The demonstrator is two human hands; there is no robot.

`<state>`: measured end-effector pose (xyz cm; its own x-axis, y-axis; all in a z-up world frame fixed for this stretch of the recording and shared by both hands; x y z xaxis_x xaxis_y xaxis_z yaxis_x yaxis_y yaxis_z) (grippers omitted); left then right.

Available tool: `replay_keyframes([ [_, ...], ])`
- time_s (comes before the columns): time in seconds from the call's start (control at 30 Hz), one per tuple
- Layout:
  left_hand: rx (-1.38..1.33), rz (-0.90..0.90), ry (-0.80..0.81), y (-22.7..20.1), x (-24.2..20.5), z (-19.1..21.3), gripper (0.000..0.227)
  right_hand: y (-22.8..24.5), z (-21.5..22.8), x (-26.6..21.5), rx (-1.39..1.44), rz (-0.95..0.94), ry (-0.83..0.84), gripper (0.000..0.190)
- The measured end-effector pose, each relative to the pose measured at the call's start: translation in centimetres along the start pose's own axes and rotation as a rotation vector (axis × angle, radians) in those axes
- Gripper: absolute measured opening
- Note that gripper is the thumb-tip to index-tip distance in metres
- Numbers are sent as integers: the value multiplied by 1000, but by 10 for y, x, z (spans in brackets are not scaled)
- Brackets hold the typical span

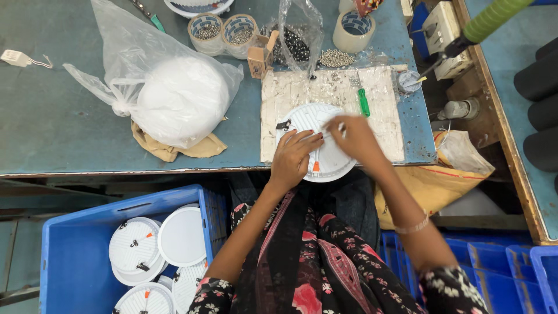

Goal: The person assembles circular LED light fixtures by placing a white plastic cover over the LED board and securing it with screws using a green electric screwdriver. They repeat this process for multiple units, placing finished items into a blue crate.

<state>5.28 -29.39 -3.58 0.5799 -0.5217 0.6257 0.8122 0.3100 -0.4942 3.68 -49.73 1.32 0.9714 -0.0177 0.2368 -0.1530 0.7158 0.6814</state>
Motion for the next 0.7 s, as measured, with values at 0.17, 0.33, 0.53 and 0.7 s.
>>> replay_keyframes([
  [0.17,26,-31,-91,-5,-2,1,41,-64,-15,117,83,156,-242,13],
  [0.33,30,-45,-180,-8,-2,5,34,-104,-60,166,-156,88,-443,23],
  [0.53,24,-56,-228,-6,-4,5,28,-126,-58,180,12,-22,-410,9],
  [0.7,-1,-61,-222,-3,-7,4,27,-79,-13,107,446,-144,-157,6],
])
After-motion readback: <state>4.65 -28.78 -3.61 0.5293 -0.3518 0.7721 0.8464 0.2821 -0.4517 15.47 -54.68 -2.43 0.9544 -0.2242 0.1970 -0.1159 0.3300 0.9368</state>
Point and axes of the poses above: each hand's wrist, its own x-axis towards the middle knuckle, its own z-axis out of the back of the hand, y = z × x, the point moved 1 cm from there along x, towards the middle knuckle, and after that the axes turned 3 degrees about x, right-handed, at the moved point
